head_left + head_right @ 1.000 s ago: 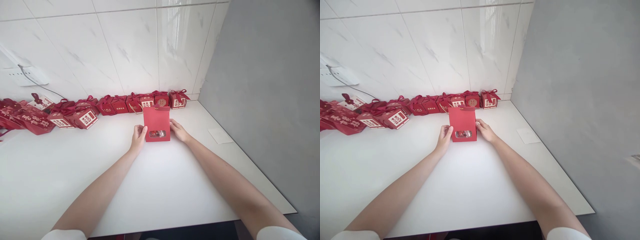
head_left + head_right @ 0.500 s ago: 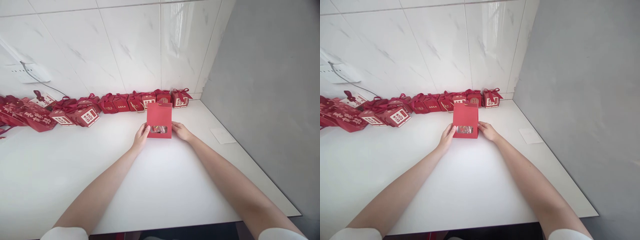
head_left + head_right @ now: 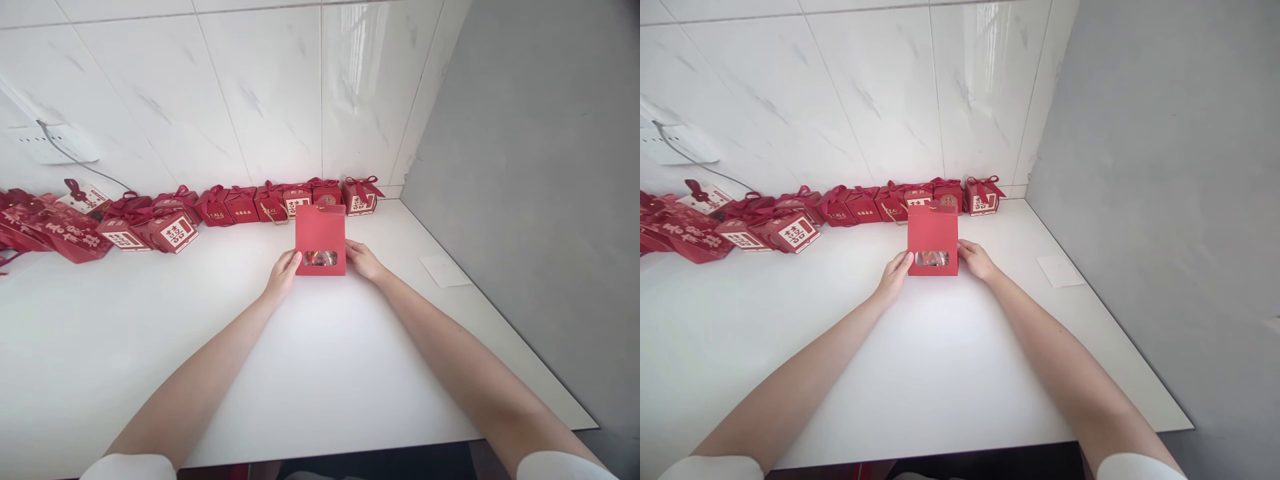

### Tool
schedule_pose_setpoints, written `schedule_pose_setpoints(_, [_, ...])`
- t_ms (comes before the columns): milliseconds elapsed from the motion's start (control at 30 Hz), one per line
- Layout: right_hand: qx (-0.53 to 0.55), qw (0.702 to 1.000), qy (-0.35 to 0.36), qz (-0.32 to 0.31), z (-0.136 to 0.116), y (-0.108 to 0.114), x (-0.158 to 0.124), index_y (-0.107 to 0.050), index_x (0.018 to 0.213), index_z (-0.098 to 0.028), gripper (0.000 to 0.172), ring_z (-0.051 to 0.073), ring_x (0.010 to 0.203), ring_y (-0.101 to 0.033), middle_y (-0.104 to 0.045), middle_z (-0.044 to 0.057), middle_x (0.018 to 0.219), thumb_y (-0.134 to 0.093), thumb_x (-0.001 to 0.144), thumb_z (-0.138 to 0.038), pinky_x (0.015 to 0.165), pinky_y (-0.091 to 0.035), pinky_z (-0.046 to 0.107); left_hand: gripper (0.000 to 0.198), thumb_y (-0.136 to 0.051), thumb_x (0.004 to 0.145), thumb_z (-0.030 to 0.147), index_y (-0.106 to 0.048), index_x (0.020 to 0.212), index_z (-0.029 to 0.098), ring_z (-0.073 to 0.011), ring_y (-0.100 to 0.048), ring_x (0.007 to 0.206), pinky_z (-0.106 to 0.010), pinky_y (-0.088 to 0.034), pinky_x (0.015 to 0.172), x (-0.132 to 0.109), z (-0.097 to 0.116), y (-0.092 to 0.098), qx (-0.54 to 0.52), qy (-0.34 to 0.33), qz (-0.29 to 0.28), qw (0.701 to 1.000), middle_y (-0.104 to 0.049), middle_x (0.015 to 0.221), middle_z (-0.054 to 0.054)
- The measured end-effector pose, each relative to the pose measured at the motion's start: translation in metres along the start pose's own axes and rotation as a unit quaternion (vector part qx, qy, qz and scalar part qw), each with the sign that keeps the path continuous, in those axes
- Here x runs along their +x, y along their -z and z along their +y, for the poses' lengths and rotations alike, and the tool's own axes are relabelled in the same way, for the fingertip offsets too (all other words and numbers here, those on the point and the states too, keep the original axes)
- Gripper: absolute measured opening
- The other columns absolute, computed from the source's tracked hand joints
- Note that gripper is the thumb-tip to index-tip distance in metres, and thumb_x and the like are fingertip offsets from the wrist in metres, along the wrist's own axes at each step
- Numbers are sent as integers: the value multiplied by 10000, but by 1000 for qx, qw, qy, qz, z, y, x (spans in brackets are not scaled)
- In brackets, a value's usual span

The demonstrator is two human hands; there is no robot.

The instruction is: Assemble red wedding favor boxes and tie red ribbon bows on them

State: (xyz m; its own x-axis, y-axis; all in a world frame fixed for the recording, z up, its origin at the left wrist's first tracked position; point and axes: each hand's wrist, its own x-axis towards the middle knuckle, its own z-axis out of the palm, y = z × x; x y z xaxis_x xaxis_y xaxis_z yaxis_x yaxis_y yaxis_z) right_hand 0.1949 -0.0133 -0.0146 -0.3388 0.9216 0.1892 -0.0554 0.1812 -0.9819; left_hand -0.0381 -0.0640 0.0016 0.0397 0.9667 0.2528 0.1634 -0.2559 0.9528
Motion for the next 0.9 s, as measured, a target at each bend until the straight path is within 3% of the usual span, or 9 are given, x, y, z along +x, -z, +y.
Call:
schedule_pose_setpoints(133, [38,999,6,37,-8,-3,-5,-567,1092,-263,460,213,957,-674,-679,32,1181,-439,918,-669,944,-501,416,448,-547,918,544,-689,1182,212,-259,-554,1247,-401,-390,1112,-1,2,-1,0,2,4,1000,-663,1255,-91])
schedule_pose_setpoints(300, [33,999,-4,-36,-16,-3,-11,-629,927,-209,435,259,1058,-650,-712,59,1078,-644,827,-632,998,-475,419,446,-546,914,553,-701,1145,205,-266,-563,1233,-403,-394,1107,-1,1,-1,2,8,18,1000,-680,1216,-89])
schedule_pose_setpoints(400, [17,999,-7,-49,-17,-5,-12,-664,1005,-195,470,266,1097,-634,-712,73,1100,-595,866,-638,1035,-447,432,463,-519,922,573,-702,1117,195,-267,-558,1236,-399,-396,1102,-1,-1,0,5,15,26,1000,-682,1207,-92])
schedule_pose_setpoints(600, [-30,999,4,-17,-13,-7,-11,-654,1171,-234,530,254,1173,-585,-690,50,1190,-475,923,-667,1080,-409,417,509,-485,921,613,-696,1101,185,-272,-559,1225,-412,-386,1101,2,-7,2,18,25,25,999,-670,1214,-105])
schedule_pose_setpoints(900, [-66,998,13,-5,-11,-8,-12,-657,1153,-235,539,248,1160,-585,-689,40,1185,-433,935,-674,1067,-417,401,544,-469,921,627,-686,1158,187,-274,-549,1245,-424,-380,1109,4,-7,2,17,23,17,999,-662,1249,-113])
